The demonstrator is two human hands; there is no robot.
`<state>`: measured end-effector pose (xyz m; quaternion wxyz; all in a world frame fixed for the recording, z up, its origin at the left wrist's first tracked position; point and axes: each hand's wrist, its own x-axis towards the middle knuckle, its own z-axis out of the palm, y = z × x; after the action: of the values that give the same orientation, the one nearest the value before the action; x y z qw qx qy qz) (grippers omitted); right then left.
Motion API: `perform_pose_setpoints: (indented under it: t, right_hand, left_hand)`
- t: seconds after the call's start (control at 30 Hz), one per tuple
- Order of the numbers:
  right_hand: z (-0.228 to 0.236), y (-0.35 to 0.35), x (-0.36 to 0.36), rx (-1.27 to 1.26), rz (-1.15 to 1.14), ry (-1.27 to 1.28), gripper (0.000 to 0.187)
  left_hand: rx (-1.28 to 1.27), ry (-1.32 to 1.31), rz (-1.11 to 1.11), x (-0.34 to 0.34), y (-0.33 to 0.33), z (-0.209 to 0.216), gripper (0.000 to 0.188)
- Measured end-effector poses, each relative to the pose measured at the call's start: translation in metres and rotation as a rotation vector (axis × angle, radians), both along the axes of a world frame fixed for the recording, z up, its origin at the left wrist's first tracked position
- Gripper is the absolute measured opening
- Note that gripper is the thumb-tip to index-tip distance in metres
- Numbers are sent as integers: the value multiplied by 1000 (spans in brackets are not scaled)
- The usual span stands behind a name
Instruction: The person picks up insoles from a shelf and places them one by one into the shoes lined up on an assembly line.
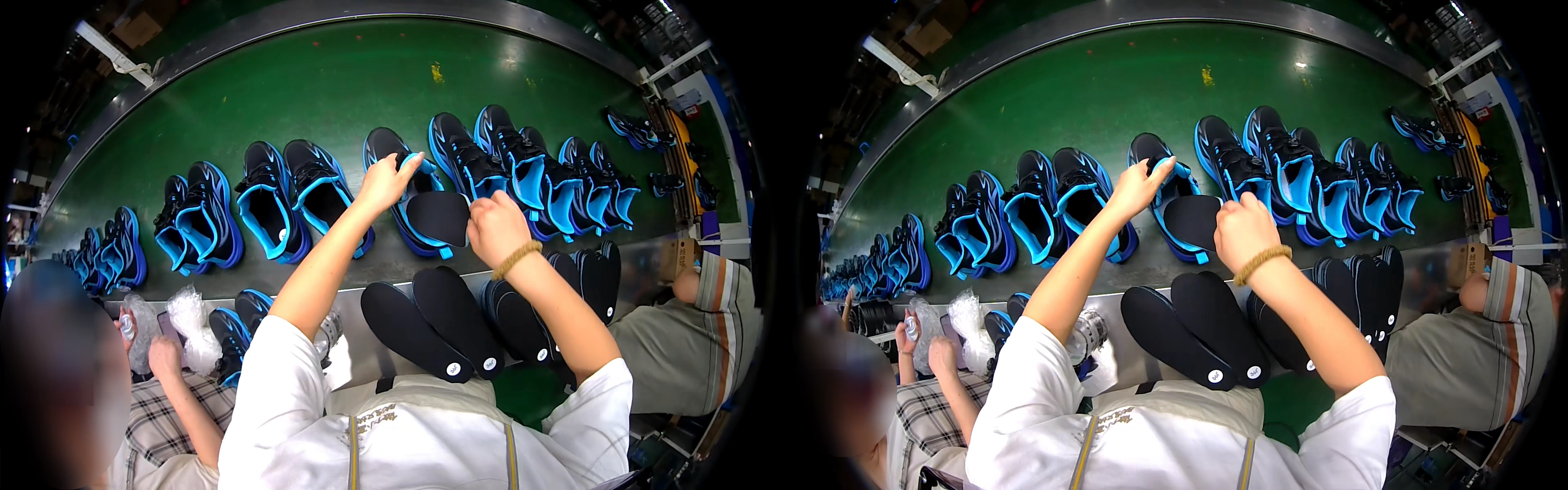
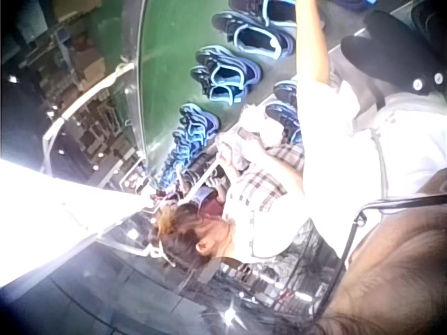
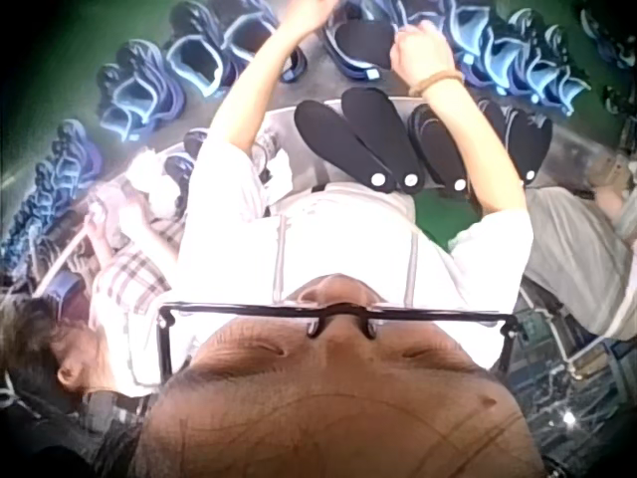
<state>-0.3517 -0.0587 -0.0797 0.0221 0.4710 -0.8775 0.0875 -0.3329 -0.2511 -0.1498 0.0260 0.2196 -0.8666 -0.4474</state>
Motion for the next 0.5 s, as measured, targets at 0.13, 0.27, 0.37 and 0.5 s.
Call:
perform_pose_setpoints:
  t: [0.13, 0.27, 0.37, 0.5]
  right_hand:
    - [18, 0, -13, 62, 9, -35, 11]
    - [12, -9, -8, 166, 67, -32, 10]
    - [-30, -35, -3, 213, -9, -55, 11]
    - [-80, -67, -1, 255, -236, -172, 13]
  left_hand:
    - [139, 14, -69, 2, -5, -5, 57]
    - [138, 142, 4, 0, 0, -17, 45]
    - [139, 174, 23, 0, -2, -22, 45]
    - [168, 86, 10, 0, -6, -21, 46]
